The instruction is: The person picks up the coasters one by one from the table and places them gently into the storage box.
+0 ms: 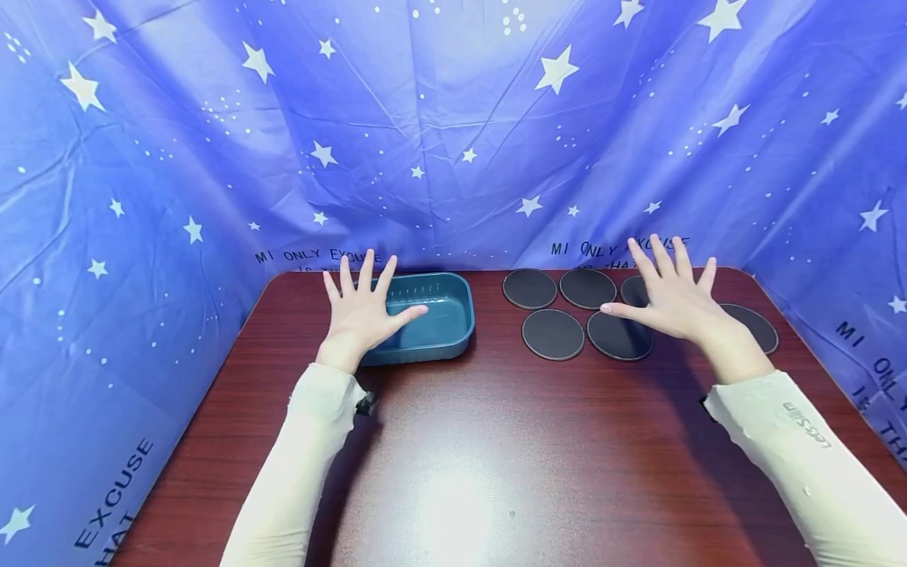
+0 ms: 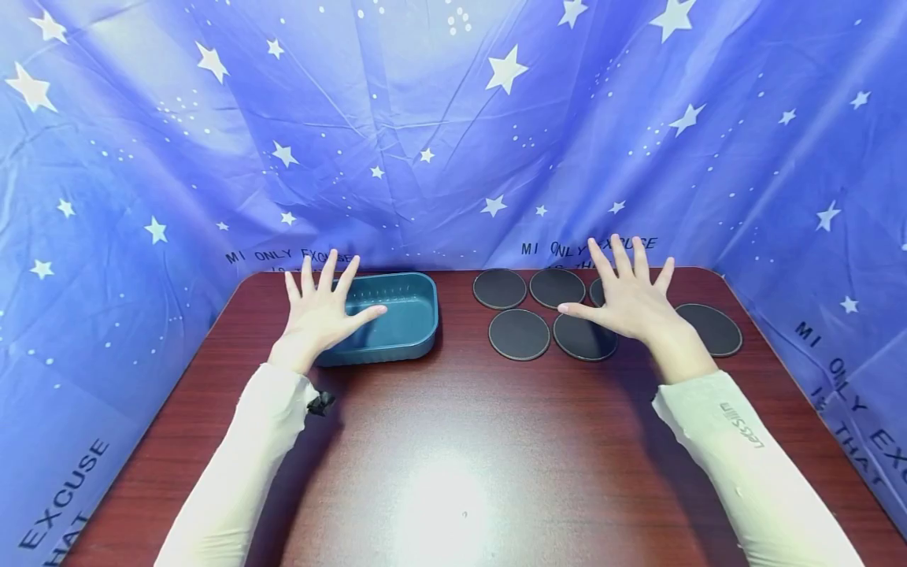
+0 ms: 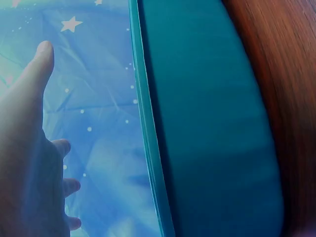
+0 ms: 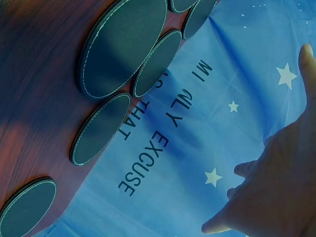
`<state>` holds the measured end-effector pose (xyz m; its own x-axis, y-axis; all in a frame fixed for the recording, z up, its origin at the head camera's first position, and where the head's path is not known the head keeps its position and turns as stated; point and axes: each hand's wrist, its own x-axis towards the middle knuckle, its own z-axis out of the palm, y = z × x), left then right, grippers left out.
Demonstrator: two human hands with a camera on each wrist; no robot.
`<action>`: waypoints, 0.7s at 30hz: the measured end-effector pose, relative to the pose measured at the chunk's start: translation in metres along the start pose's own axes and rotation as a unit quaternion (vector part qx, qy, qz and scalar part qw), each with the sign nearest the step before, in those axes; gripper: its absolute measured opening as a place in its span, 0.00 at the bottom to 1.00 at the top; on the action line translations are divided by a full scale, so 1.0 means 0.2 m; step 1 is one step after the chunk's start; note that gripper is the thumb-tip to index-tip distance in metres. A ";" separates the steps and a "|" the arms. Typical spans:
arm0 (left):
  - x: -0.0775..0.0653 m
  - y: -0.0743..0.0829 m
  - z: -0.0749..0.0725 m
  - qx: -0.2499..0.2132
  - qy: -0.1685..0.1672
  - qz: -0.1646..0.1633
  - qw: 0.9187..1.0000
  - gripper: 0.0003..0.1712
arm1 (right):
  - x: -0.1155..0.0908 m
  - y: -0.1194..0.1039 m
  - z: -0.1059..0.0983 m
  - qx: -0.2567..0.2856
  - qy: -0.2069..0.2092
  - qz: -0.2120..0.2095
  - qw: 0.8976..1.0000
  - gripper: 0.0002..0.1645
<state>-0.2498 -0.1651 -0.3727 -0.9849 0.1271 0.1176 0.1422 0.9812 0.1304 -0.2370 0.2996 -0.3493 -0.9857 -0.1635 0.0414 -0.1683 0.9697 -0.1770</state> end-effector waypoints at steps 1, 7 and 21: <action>0.00 -0.01 0.00 -0.002 0.000 -0.002 1.000 0.61 | 0.00 0.00 0.00 -0.002 0.002 -0.001 1.000 0.72; -0.02 -0.05 -0.01 -0.007 0.003 -0.007 1.000 0.60 | -0.01 0.01 -0.01 -0.007 0.002 -0.003 1.000 0.73; -0.07 -0.17 -0.02 -0.017 -0.001 -0.022 1.000 0.61 | -0.03 0.06 0.00 -0.002 0.016 -0.009 1.000 0.73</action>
<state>-0.2408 -0.2006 -0.3752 -0.9905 0.0834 0.1097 0.1013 0.9803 0.1698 -0.2333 0.3116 -0.3514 -0.9816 -0.1751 0.0761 -0.1859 0.9674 -0.1723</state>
